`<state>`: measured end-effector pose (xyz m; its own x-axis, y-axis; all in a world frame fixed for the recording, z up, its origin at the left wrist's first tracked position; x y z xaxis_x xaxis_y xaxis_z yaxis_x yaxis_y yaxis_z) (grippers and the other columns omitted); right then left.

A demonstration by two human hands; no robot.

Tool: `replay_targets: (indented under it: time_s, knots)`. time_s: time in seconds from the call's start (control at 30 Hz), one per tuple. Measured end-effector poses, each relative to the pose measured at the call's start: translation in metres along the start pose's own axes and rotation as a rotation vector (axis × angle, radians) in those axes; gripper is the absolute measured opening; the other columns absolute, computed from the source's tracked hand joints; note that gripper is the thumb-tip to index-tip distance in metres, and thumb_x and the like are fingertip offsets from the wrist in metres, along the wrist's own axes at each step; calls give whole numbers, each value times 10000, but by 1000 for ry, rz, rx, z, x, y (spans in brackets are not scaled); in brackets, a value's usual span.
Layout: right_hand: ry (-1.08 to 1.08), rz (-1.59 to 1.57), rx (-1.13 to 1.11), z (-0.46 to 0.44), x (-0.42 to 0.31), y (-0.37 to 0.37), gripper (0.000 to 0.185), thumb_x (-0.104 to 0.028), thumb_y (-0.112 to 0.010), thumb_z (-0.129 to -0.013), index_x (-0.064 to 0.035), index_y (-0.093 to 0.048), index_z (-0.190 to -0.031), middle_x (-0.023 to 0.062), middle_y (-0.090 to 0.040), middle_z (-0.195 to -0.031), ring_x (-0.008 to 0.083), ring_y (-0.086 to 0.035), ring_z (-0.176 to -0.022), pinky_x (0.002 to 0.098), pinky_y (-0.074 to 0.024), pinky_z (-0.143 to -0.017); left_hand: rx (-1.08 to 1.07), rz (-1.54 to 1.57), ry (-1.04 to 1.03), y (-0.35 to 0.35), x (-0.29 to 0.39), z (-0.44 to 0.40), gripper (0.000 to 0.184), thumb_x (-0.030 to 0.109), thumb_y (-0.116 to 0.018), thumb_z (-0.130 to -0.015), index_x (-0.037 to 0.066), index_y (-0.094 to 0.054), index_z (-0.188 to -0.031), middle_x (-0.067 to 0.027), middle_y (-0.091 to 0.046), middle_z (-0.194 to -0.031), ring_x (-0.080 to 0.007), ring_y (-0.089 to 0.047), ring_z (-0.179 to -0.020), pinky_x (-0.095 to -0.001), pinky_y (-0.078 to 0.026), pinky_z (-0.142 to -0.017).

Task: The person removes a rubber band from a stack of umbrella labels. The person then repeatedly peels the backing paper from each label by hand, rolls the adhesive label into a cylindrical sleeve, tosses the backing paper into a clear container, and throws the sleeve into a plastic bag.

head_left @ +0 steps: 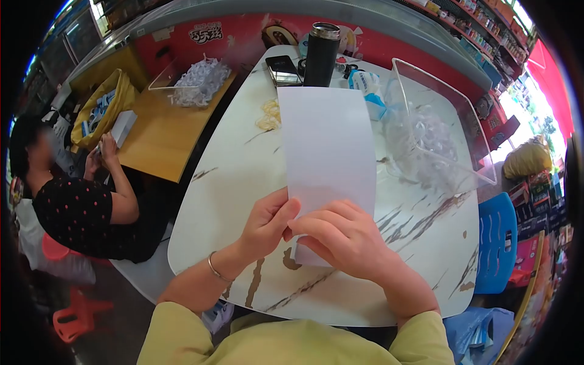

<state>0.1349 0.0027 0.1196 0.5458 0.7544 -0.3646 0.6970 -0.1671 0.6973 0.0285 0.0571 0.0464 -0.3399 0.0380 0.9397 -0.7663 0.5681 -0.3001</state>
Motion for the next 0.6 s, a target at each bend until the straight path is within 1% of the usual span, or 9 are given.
replay_targets:
  time_s: [0.13, 0.2, 0.3, 0.4, 0.5, 0.53, 0.6]
  knots:
    - [9, -20, -13, 1, 3, -2, 382, -82, -624, -654, -108, -578, -1033, -29, -620, -891, 159, -574, -780, 281, -441, -679, 2, 10, 5, -2, 3, 0, 284, 266, -404, -969, 29, -561, -951, 31, -513, -643, -12, -431, -506, -160, -348, -441]
    - [30, -1, -24, 1, 2, -3, 406, -86, -631, -648, -108, -573, -1049, -29, -617, -887, 157, -574, -779, 272, -441, -672, -18, 2, -5, -3, 4, 0, 286, 259, -398, -971, 27, -565, -957, 31, -514, -645, -12, -432, -509, -160, -348, -442]
    - [60, 60, -17, -2, -2, -4, 399, 12, -688, -666, -108, -591, -1034, -13, -613, -814, 172, -582, -715, 291, -464, -621, -27, -35, -22, -3, 4, 0, 287, 252, -392, -973, 25, -566, -960, 30, -517, -648, -10, -431, -511, -160, -347, -443]
    - [21, 99, -118, -3, -3, -6, 416, 25, -677, -667, -109, -592, -1052, -11, -601, -793, 176, -574, -696, 287, -457, -598, 0, -43, 0, -4, 9, 0, 278, 243, -397, -971, 23, -564, -939, 26, -520, -650, -11, -430, -512, -161, -347, -444]
    - [18, 88, -121, -2, -1, -8, 426, 23, -681, -667, -109, -589, -1061, 2, -599, -789, 179, -567, -680, 293, -451, -583, 6, 14, 42, -2, 10, -1, 258, 227, -415, -965, 24, -559, -897, 24, -520, -652, -14, -425, -513, -161, -344, -446]
    - [11, 18, -82, -3, 0, -6, 429, 19, -686, -665, -104, -588, -1065, 8, -601, -789, 182, -568, -675, 293, -452, -580, 2, 40, 56, -1, 10, -1, 251, 221, -423, -963, 25, -558, -881, 23, -519, -652, -15, -422, -513, -162, -343, -446]
    - [-2, -120, -4, -3, 2, -2, 437, 11, -696, -662, -94, -585, -1071, 19, -603, -791, 188, -570, -666, 295, -454, -575, -32, -18, 35, -2, 7, 0, 241, 210, -437, -958, 24, -561, -868, 24, -516, -650, -16, -418, -517, -165, -338, -450]
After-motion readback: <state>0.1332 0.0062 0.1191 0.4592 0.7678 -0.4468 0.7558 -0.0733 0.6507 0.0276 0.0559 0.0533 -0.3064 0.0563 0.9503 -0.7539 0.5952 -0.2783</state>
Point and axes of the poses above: each hand's wrist, its own z-axis away from the middle knuckle, its own y-axis out of the back of the hand, x = y × z, the point moved 6 cm from there along -z, towards the middle knuckle
